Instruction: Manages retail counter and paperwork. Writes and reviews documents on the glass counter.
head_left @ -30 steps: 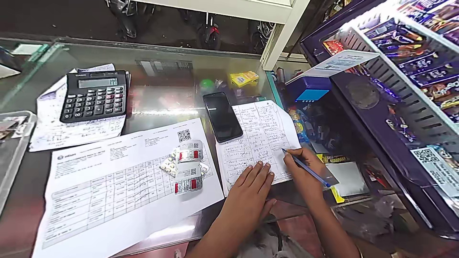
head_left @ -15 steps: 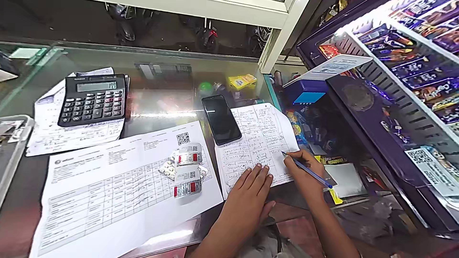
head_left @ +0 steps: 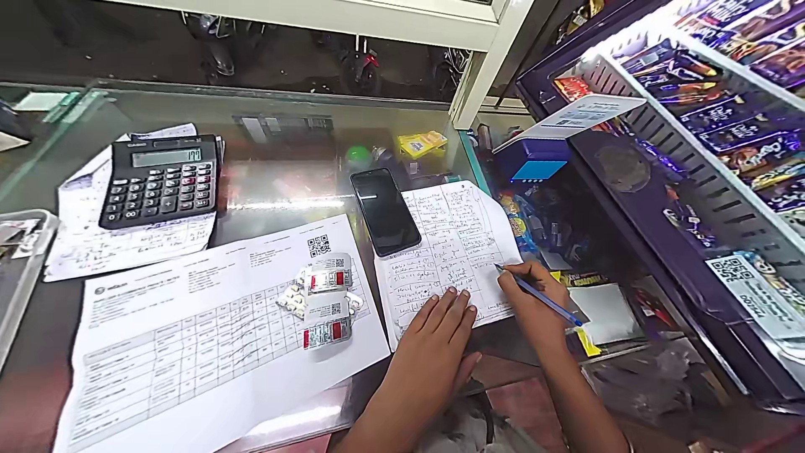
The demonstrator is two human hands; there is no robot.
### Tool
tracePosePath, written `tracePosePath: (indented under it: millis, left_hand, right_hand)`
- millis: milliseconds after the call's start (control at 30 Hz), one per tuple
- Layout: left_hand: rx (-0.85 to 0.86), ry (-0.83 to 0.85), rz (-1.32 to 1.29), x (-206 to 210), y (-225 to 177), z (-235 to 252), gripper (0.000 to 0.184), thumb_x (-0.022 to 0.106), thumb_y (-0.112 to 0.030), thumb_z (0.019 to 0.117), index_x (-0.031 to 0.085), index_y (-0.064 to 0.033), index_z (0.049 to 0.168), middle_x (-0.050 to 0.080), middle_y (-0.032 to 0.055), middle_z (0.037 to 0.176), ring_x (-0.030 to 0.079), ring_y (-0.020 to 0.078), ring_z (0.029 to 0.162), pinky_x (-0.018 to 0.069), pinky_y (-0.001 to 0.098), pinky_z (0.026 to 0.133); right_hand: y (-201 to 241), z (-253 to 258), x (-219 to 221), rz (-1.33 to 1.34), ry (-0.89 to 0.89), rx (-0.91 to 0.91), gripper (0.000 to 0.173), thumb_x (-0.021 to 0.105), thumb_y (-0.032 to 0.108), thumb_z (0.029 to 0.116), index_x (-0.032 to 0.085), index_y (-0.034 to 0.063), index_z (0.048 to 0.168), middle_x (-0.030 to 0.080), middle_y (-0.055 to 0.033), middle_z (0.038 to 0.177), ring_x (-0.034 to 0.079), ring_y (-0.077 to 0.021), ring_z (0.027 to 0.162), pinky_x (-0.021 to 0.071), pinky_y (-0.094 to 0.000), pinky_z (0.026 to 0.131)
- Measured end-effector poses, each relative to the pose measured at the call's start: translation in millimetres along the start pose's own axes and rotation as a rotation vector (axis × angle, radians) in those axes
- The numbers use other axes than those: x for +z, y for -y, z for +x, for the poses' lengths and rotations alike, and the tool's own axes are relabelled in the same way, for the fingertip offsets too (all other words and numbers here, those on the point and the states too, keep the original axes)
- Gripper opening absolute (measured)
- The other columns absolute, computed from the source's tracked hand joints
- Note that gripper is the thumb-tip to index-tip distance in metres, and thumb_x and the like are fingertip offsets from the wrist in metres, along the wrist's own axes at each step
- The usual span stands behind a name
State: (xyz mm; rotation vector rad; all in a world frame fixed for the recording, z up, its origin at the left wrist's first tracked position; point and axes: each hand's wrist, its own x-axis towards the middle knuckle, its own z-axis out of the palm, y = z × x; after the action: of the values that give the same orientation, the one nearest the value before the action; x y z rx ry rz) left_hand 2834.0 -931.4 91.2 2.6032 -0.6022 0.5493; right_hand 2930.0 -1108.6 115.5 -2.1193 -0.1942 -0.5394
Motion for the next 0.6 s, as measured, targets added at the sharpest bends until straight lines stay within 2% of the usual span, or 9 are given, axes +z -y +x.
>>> tracePosePath:
  millis: [300,467,600]
  left_hand:
    - [0.001,0.009,-0.014,0.0,0.6,0.3,0.049,0.050,-0.041,0.1020,0.066,-0.0076,0.134,0.059,0.0079,0.147,0.053,0.0264,0.139,0.0424,0.0423,0.114]
    - [-0.002,0.011,-0.004,-0.9,0.3,0.3,0.049,0.049,-0.042,0.1025,0.065,-0.0083,0.135,0.059,0.0070,0.147,0.053,0.0257,0.139,0.0424,0.0417,0.114]
    - [0.005,0.002,0.006,-0.6,0.0,0.2,0.050,0.049,-0.042,0.1020,0.066,-0.0075,0.134,0.059,0.0075,0.147,0.054,0.0263,0.138,0.0428,0.0421,0.113]
  right_hand:
    - [0.8,-1.0,-2.0,-0.080,-0.007,-0.023,0.015,0.066,0.016,0.0807,0.073,0.0031,0.084,0.066,-0.0018,0.074,0.059,-0.0007,0.068,0.0465,-0.0172,0.063]
    - [-5.4,5.1,-6.1,-0.005,0.024,-0.008,0.012,0.067,0.016,0.0813,0.072,0.0048,0.083,0.066,0.0047,0.071,0.057,0.0072,0.063,0.0448,-0.0115,0.059]
    - [-6.8,3.5,-5.4,0.011,0.006,-0.009,0.011,0.067,0.015,0.0802,0.071,0.0047,0.082,0.065,0.0048,0.071,0.057,0.0071,0.064,0.0449,-0.0112,0.060]
